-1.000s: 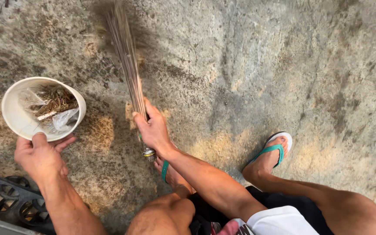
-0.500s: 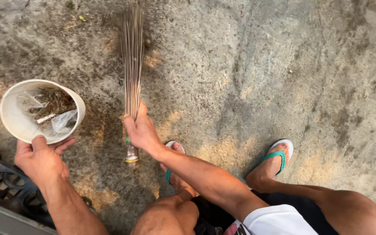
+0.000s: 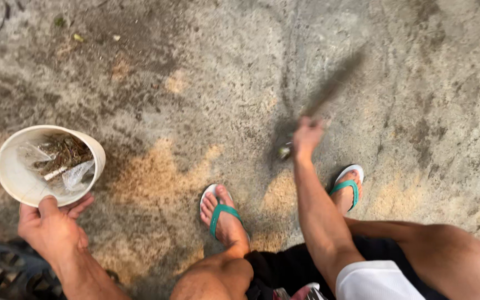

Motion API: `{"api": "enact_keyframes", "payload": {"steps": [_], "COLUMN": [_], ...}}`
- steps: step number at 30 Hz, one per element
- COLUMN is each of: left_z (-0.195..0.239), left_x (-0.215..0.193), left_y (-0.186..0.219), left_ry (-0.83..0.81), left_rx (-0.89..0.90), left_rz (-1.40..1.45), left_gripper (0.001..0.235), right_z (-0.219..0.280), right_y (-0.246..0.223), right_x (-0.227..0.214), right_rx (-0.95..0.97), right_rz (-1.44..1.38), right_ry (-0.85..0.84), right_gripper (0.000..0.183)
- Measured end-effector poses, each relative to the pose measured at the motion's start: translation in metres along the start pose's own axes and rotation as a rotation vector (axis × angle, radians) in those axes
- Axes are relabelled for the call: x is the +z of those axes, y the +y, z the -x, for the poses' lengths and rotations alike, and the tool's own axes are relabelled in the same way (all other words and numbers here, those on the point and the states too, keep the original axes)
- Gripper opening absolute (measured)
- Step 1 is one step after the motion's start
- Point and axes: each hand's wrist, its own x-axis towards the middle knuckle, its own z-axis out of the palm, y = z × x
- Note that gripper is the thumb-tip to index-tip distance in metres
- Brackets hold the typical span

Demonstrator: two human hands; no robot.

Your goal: The person sweeps debris on a concrete floor using a traditional broom and collects it into a white bucket. They move a hose aside to access the area, sweep multiple spots, and gather the debris by hand into the bucket.

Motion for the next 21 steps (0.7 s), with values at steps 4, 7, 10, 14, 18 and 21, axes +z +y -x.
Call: {"api": "enact_keyframes", "payload": {"steps": [4,7,10,14,18,21], "left_z": [-0.008,-0.010,-0.011,-0.012,-0.023,-0.032], "left_x": [0.020,0.029,0.033,0.044,0.068,0.089], "left_y": [0.009,0.020,0.028,0.038,0.052,0.071], "left_ry": [-0.001,-0.004,-0.039,0.001,-0.002,-0.024], "left_rx": [-0.071,-0.086,-0.040,-0.043,-0.058,0.016], "left_rz": [-0.110,-0.147,-0.134,-0.238,-0.282,-0.219], "left_gripper": [0.036,0.033,0.035,0.033,0.031,0.038], "right_z": [0.062,0.069,0.018,-0.043,-0.034,-0.045], "right_y": [-0.064,-0.105,-0.130,-0.147,-0.182,-0.230], "right_x": [0.056,0.055,0.039,0.046,0.087,0.082], "right_rx": [-0.083,-0.206,-0.027,-0.122,-0.090,-0.495], "right_rz": [0.054,0.018,-0.106,0.028,0.170,0.534], "right_ry": [-0.590,-0.633,-0.377,-0.096,-0.709,-1.029], "right_gripper": [0.059,0.066,0.065,0.039,0.044,0.044]}}
